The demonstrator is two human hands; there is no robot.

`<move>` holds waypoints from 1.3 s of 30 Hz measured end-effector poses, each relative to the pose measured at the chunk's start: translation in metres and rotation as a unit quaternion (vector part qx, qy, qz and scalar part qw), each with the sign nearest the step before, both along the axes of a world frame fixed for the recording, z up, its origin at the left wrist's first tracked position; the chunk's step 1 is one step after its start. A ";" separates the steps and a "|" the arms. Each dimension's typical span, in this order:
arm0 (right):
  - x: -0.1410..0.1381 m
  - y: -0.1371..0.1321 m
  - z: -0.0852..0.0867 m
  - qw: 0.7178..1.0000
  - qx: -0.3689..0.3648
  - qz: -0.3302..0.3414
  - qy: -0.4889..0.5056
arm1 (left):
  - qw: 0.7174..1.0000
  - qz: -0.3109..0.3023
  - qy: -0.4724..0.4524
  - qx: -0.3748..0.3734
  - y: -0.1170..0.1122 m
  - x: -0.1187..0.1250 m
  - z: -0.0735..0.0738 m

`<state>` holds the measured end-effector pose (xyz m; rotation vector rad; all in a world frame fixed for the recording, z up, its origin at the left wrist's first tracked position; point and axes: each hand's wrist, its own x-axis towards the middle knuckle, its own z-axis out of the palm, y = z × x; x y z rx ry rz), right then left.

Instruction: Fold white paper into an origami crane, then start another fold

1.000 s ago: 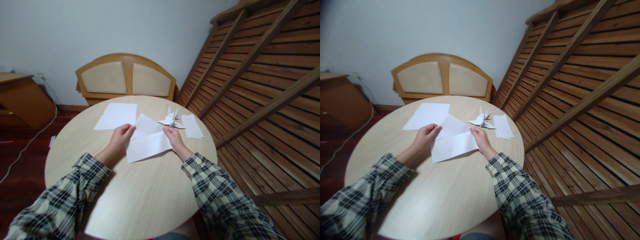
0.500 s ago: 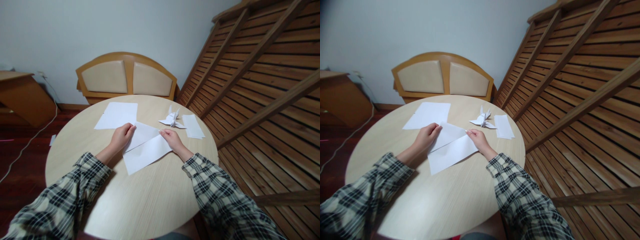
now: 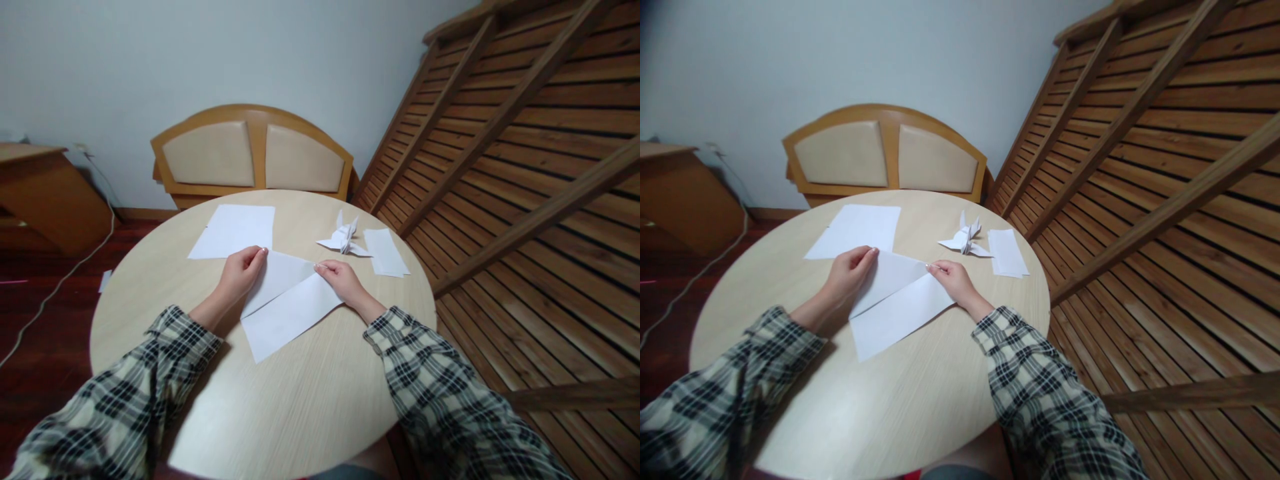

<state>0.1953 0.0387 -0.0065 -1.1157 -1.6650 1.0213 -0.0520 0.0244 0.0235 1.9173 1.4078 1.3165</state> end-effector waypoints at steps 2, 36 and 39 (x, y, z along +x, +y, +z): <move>0.000 -0.001 0.001 1.000 -0.006 0.008 0.000 | 1.000 0.006 -0.020 0.002 -0.002 0.000 0.001; 0.002 0.001 0.001 0.981 -0.105 -0.047 0.157 | 0.972 -0.062 -0.065 -0.218 0.002 -0.002 -0.003; 0.003 0.003 -0.001 0.988 -0.068 -0.064 0.121 | 0.973 -0.065 -0.064 -0.210 0.003 -0.001 -0.005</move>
